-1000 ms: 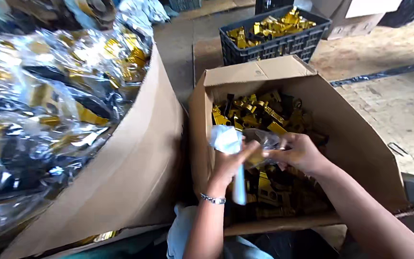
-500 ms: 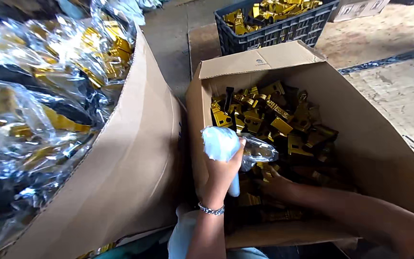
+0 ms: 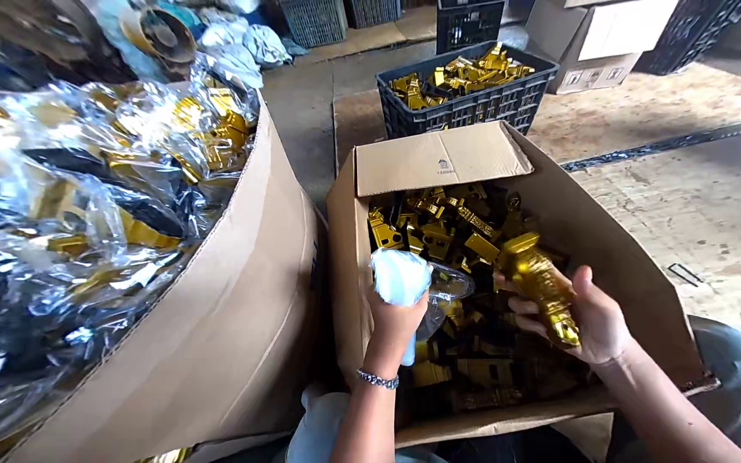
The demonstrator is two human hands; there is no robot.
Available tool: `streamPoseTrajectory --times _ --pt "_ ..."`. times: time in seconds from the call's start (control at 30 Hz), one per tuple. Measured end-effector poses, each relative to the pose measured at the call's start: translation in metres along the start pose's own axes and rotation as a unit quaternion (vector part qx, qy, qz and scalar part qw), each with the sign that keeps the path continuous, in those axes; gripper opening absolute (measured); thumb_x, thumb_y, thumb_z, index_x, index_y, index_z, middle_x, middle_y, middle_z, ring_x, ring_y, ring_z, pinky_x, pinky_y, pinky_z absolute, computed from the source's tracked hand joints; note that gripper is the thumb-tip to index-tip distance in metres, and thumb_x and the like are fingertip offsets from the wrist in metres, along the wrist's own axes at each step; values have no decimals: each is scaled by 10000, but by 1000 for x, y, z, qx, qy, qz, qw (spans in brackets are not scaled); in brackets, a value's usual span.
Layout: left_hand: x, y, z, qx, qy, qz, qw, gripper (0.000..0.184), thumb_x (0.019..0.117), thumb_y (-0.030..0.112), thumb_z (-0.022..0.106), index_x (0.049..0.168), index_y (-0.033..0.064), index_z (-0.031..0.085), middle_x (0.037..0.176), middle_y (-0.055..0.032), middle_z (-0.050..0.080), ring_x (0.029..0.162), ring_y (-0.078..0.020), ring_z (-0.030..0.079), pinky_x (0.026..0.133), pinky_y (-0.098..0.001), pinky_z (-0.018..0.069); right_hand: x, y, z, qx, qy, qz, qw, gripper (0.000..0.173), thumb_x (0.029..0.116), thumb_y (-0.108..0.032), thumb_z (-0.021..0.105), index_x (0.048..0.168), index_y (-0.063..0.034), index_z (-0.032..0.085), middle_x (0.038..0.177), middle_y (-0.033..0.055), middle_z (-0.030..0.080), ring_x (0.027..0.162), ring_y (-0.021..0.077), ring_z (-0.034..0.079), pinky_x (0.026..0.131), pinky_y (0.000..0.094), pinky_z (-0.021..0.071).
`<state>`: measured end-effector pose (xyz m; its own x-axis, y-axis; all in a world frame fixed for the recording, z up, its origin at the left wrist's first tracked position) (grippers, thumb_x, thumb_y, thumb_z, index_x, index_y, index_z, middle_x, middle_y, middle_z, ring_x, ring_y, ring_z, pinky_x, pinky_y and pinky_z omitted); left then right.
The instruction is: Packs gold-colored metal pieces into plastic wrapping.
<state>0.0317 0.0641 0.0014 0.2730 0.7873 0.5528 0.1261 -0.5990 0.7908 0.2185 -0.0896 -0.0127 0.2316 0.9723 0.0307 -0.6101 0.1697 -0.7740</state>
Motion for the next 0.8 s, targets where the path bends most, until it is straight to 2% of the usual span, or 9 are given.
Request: streamPoseTrajectory --times 0.1,0.2,0.3,0.47,0.53,0.6,0.67,0.73,0.8 --pt "-1 0 0 -11 7 10 1000 360 797 90 804 1033 -149 674 948 -167 737 906 -63 708 888 -195 555 6 3 18 183 -112 -36 976 483 899 -314 748 1290 -57 627 1374 185 622 757 95 699 586 167 541" --pt "-1 1 0 -9 23 31 999 359 772 73 808 1017 -153 674 933 -173 737 899 -64 713 879 -192 559 13 9 16 211 -75 -28 974 546 836 -353 755 1307 -95 659 1323 245 646 939 270 737 769 340 610" --pt "-1 3 0 9 23 32 999 342 776 84 805 1007 -140 688 929 -174 740 899 -77 716 884 -199 557 11 3 15 76 13 -34 996 464 795 -344 746 1195 -120 682 1016 128 742 750 195 725 657 316 610" --pt "-2 2 0 5 29 39 999 358 769 92 809 1011 -141 684 930 -169 743 894 -82 722 878 -209 566 10 -25 23 -134 84 -41 987 502 850 -166 548 1342 -90 483 1205 122 720 773 223 746 600 322 620" --pt "-2 4 0 -6 30 32 999 365 761 90 817 1009 -143 683 930 -169 741 894 -74 717 879 -204 561 10 -25 32 -242 60 7 968 554 874 -122 621 1415 -55 523 1237 80 707 836 213 744 614 336 636" --pt "-4 5 5 -64 10 -30 997 392 773 82 829 1050 -141 665 963 -141 735 921 -60 704 892 -205 562 17 -12 44 -338 32 72 938 550 905 -163 686 1421 -62 526 1138 49 715 805 177 736 638 338 647" --pt "-9 11 11 -186 -26 -169 968 396 822 24 793 1139 -122 606 1007 -93 704 944 -51 674 894 -203 555 31 1 47 -483 67 4 873 531 925 -185 704 1392 -1 532 1092 84 715 836 140 731 721 300 637" --pt "-11 16 14 -278 -25 -283 918 299 856 -40 730 1126 -56 604 945 -48 688 846 -58 657 775 -210 558 42 14 53 -664 71 -65 741 518 895 -106 704 1343 91 536 1231 223 667 991 305 713 859 459 589" --pt "-12 17 11 -300 -37 -320 898 253 891 -65 690 1122 -38 591 934 -46 693 839 -73 664 755 -225 559 51 33 58 -735 24 31 677 550 948 -155 679 1401 75 469 1383 287 562 1052 431 689 889 570 552"
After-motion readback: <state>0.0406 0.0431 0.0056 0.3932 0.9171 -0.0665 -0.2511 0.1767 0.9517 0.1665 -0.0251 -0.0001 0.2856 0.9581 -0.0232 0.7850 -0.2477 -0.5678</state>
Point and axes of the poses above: each hand's wrist, its own x-axis towards the middle knuckle, its own z-axis out of the palm, y = z × x, the point moved 5 cm from there along x, towards the middle knuckle
